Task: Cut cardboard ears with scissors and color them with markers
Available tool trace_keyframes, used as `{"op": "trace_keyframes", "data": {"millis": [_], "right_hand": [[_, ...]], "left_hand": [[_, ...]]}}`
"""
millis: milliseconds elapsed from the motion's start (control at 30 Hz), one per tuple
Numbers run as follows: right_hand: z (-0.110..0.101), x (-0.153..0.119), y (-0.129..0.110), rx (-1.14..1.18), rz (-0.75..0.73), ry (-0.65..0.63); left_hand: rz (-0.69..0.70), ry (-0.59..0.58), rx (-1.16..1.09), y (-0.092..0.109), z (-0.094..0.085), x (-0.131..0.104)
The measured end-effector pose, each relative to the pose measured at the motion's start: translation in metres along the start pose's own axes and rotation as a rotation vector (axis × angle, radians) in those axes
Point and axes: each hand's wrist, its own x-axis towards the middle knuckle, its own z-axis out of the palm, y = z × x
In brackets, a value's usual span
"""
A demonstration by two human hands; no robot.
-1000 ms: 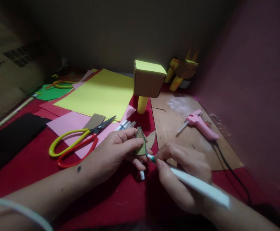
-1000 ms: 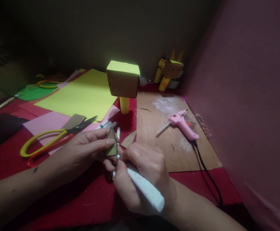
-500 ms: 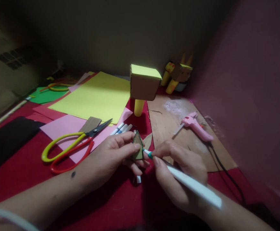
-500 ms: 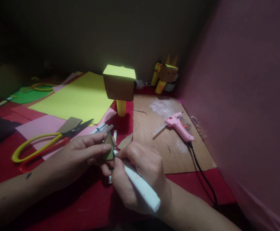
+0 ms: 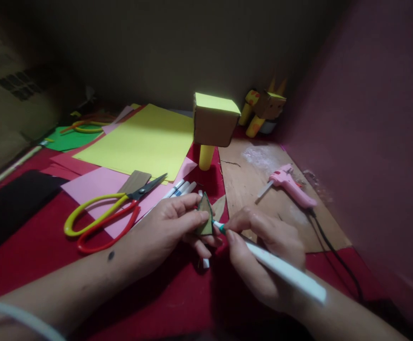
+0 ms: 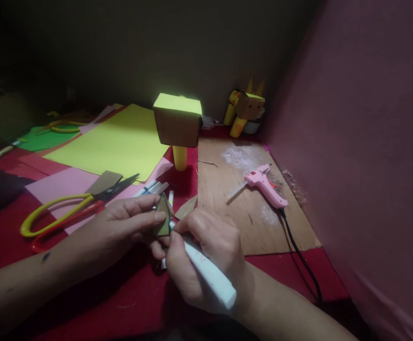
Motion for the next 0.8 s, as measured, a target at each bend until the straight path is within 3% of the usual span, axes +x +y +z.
{"op": "trace_keyframes", "data": {"millis": [800], "right_hand": [[-0.0033,-0.0015,-0.0056,-0.014,0.035,-0.062]], "left_hand": [[0.002,-0.002,0.000,0.0001,0.0005,0.0014]]}}
